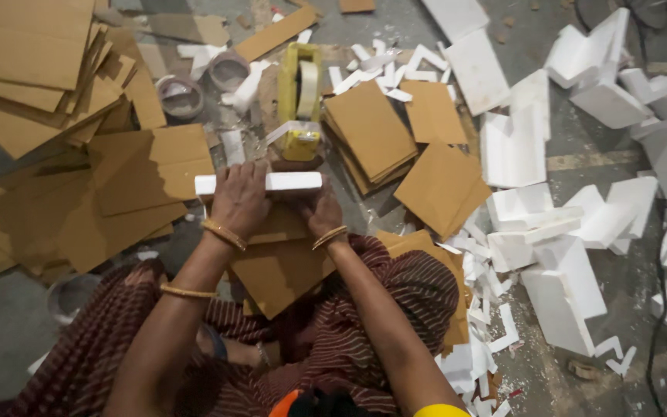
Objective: The person sits on the floor and assembles small cardboard boxes by inserting white foam inserts into the cardboard shells. They repeatedly pick up a foam piece, place it into a box, and set the assembled unit aside.
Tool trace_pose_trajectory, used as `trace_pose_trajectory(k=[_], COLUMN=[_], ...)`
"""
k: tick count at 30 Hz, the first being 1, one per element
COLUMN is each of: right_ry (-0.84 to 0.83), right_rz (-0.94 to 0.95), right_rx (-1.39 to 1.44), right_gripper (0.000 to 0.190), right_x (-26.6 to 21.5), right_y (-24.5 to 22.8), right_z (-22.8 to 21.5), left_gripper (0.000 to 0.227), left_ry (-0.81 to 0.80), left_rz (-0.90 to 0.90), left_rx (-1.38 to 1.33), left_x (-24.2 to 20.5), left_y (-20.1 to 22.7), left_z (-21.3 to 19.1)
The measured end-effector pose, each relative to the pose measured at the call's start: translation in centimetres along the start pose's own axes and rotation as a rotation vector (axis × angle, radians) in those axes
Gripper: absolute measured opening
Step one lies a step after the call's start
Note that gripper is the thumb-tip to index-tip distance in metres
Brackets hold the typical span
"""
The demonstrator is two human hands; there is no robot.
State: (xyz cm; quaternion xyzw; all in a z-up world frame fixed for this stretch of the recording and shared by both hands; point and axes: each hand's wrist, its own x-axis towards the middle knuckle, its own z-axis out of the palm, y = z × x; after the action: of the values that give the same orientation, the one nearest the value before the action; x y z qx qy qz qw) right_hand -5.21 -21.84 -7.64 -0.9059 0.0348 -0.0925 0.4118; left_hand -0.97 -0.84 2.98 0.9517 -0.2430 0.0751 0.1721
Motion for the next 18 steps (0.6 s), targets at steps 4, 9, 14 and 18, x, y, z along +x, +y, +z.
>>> trace_pose_trajectory(k=[4, 9, 14, 18], right_ry=[0.033, -0.197, -0.186, 0.023], right_rz=[-0.091, 0.013, 0.094, 0.295], right_rx=[-0.039, -0.052, 0.201, 0.643], right_gripper=[0.067, 0.058, 0.046, 0.022], right_x=[0.4, 2.2, 5.8, 10.5], right_y=[1.4, 2.4, 0.5, 1.6], right_z=[2.0, 0.2, -5.3, -6.2], left_gripper=[0.034, 0.025, 0.024, 0.018], left_ry=[0.186, 0.095, 0.169, 0.141], left_rz=[0.040, 0.036, 0.053, 0.038], left_rx=[0.094, 0.012, 0.027, 0.065], left_x=[-0.1, 0.1, 0.0, 0.0], left_y=[-1.4, -2.5, -3.2, -3.2], left_z=[1.3, 1.5, 1.7, 2.2])
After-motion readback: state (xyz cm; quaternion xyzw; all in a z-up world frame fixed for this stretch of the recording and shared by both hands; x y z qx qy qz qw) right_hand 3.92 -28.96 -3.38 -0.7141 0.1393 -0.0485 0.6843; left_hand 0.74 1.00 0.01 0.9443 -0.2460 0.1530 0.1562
